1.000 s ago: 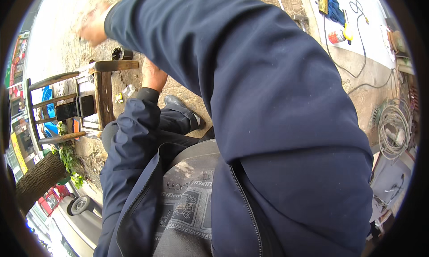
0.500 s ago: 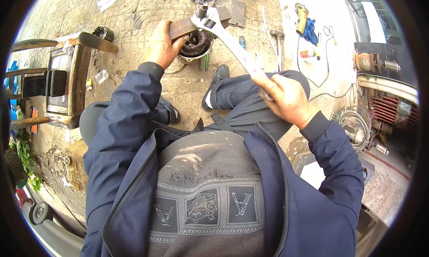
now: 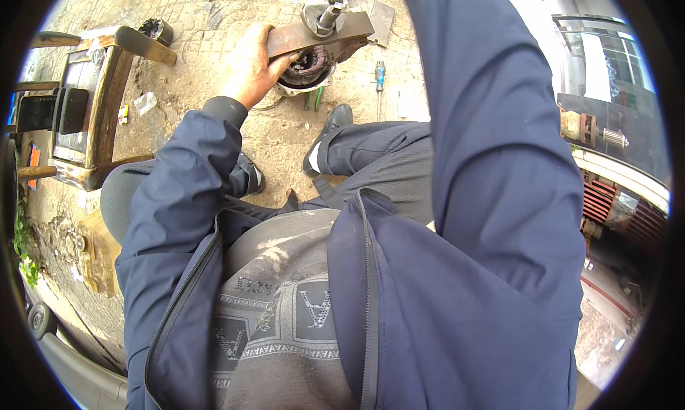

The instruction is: The person heats a metal part with a blowtorch, then uses a wrench to loosen a bolt on the part. The person rotates the part to apply heat to different areas and repeatedly applies torque with the wrench.

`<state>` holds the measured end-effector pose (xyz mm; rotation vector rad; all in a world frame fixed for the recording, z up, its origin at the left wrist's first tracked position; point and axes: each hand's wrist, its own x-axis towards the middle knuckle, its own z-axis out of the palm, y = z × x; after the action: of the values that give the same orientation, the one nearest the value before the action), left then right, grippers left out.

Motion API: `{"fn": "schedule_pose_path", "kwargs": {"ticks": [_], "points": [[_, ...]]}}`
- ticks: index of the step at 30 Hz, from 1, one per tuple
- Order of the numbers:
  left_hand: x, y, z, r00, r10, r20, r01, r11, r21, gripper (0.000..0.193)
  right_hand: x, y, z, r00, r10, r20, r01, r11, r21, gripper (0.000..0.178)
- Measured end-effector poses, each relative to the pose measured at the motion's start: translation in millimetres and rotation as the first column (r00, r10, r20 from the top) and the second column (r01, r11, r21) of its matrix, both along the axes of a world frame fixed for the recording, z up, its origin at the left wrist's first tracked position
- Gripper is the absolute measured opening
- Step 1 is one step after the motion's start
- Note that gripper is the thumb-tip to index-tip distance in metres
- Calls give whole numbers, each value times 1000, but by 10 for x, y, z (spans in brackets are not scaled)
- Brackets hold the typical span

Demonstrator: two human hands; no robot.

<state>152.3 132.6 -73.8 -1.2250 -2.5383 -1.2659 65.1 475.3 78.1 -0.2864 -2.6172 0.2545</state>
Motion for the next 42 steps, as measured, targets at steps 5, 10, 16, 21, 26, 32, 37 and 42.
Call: {"fn": "schedule_pose_path", "kwargs": {"ticks": [5, 10, 16, 21, 26, 32, 37, 42], "points": [[-9, 8, -19, 998, -22, 65, 23, 1000, -20, 68, 2447, 568, -368, 803, -239, 546, 247, 967, 60, 44], [14, 26, -34, 997, -2, 81, 7, 998, -58, 65, 4020, -1341, 100, 841, 176, 512, -90, 978, -188, 71], [-80, 12, -136, 995, -61, 83, 62, 998, -6, 61, 2568, -2400, 132, 510, 860, 6, -845, 500, 189, 21], [-73, -58, -62, 995, -104, -2, 103, 981, -162, 61, 431, -2576, 203, 685, 728, 19, -713, 665, 222, 37], [1, 3, 74, 998, -61, 0, 60, 996, -65, 65, 19, -735, 151, 995, 94, -44, -96, 994, -51, 35], [-34, -5, -14, 980, -115, 161, 120, 993, -16, 64, 2357, 676, -474, 998, -50, 25, 54, 964, -261, 37], [-61, -12, -42, 983, -107, 149, 116, 992, -55, 63, 3839, -366, -517, 889, 38, 457, 221, 838, -499, 48], [-57, -3, 32, 957, -130, 259, 143, 989, -30, 60, 3951, -914, -630, 955, 131, 266, 40, 833, -552, 53]]}}
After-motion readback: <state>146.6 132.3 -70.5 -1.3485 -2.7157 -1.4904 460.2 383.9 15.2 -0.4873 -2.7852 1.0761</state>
